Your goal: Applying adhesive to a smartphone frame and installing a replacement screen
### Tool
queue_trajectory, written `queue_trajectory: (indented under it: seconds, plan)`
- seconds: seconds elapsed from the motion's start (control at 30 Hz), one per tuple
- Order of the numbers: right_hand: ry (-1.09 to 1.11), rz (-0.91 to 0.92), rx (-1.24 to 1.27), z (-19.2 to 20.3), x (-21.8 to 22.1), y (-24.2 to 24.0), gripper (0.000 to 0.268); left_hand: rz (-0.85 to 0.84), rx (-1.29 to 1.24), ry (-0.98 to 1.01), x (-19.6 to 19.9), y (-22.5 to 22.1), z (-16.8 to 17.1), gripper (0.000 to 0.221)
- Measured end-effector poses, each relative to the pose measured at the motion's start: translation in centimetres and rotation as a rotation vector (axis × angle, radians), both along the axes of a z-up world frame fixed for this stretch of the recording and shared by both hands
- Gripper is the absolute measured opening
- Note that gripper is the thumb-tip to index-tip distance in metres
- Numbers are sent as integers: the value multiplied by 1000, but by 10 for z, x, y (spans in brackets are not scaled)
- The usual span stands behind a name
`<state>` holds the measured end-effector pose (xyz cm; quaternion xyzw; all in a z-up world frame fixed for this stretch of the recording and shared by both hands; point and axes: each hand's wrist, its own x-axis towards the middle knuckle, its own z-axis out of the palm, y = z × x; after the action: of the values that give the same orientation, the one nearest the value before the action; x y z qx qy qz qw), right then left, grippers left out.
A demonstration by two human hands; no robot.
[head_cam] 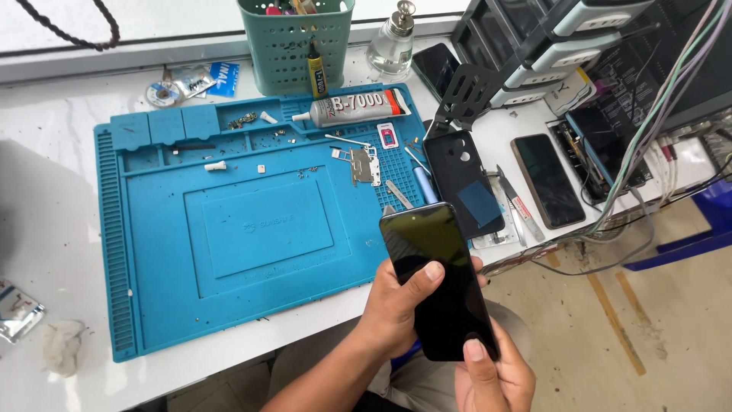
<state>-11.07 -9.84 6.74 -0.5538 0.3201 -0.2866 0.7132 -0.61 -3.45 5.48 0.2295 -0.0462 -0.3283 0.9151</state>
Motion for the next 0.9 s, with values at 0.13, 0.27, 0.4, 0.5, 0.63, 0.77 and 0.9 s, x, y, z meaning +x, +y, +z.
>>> queue_trajectory:
  seconds: [0.13,0.27,0.4,0.5,0.63,0.77,0.9]
  plan:
    - [-2,23,166,-1,2,-4,65,8,98,33,-10,8,5,61]
    - [-199,194,161,-14,4,-5,59,55,279,-134,-18,16,7,61]
    - [-227,335,191,-17,9,-5,57,158,358,-136,-13,20,4,38]
    - [77,514,-112,1,13,-17,57,184,288,-23,-11,27,-10,70]
    - [146,704,-228,-7,12,-46,59,238,214,8,5,61,-22,35]
    - [87,615,-363,-24,9,-81,38,310,518,222,30,99,1,42]
    - [140,263,-688,-23,13,-129,24,261,788,83,58,135,-3,36]
